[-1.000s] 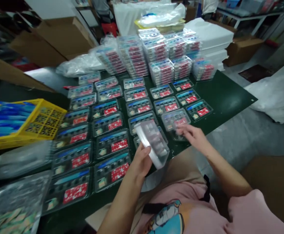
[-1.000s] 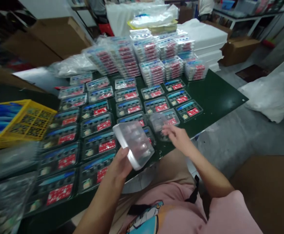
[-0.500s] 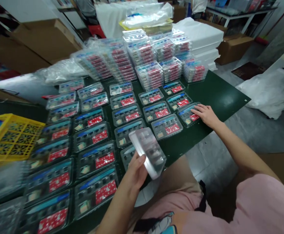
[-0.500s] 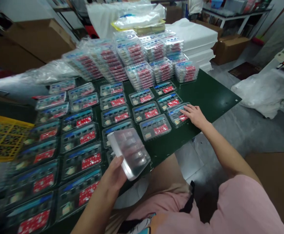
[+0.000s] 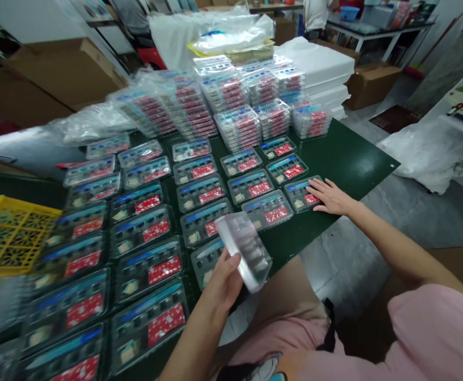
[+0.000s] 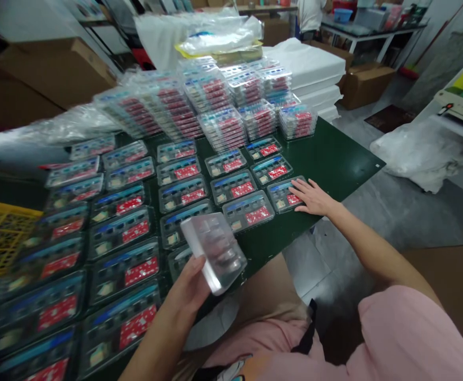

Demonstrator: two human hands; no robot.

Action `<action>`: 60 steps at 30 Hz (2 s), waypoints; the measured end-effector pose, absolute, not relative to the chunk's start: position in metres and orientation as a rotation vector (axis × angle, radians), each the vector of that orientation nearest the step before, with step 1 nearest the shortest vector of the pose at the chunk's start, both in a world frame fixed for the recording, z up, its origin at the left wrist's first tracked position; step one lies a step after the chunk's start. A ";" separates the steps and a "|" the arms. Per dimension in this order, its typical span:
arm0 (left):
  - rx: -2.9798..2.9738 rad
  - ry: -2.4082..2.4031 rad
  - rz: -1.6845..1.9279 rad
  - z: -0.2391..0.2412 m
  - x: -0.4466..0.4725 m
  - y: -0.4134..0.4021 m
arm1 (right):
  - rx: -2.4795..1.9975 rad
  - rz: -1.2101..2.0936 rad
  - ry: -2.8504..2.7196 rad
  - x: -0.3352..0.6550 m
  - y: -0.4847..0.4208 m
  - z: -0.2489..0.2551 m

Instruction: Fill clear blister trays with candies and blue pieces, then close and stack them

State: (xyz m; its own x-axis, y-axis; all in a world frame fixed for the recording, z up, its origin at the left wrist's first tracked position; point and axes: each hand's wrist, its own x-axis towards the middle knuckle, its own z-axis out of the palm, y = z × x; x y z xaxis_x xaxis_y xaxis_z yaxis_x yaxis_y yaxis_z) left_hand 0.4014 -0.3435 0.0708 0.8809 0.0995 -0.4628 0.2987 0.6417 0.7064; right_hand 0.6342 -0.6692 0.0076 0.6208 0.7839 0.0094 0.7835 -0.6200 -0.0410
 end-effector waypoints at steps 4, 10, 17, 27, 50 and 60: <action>0.896 0.440 -0.074 0.072 0.404 -0.352 | -2.643 -0.010 -1.149 0.611 -0.644 0.029; 1.017 0.377 0.019 0.072 0.404 -0.367 | -1.808 0.603 -0.882 0.510 -0.557 0.065; 1.015 0.393 -0.009 0.071 0.395 -0.363 | -1.384 0.991 -0.663 0.477 -0.521 0.078; 0.911 0.335 -0.066 0.074 0.404 -0.354 | -1.186 1.075 -0.508 0.492 -0.527 0.070; 0.810 0.385 -0.119 0.068 0.417 -0.346 | -2.910 -0.104 -1.405 0.723 -0.577 0.036; 0.772 0.372 -0.110 0.070 0.419 -0.352 | -2.764 0.230 -1.321 0.729 -0.579 0.025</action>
State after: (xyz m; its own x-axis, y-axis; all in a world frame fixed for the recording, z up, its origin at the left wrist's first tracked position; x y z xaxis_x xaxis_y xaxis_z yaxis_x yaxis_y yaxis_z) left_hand 0.4191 -0.3524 0.0701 0.9294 0.0380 -0.3672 0.2315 0.7147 0.6600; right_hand 0.7293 -0.5785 0.0254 0.6194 0.7781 -0.1044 0.7677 -0.6282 -0.1270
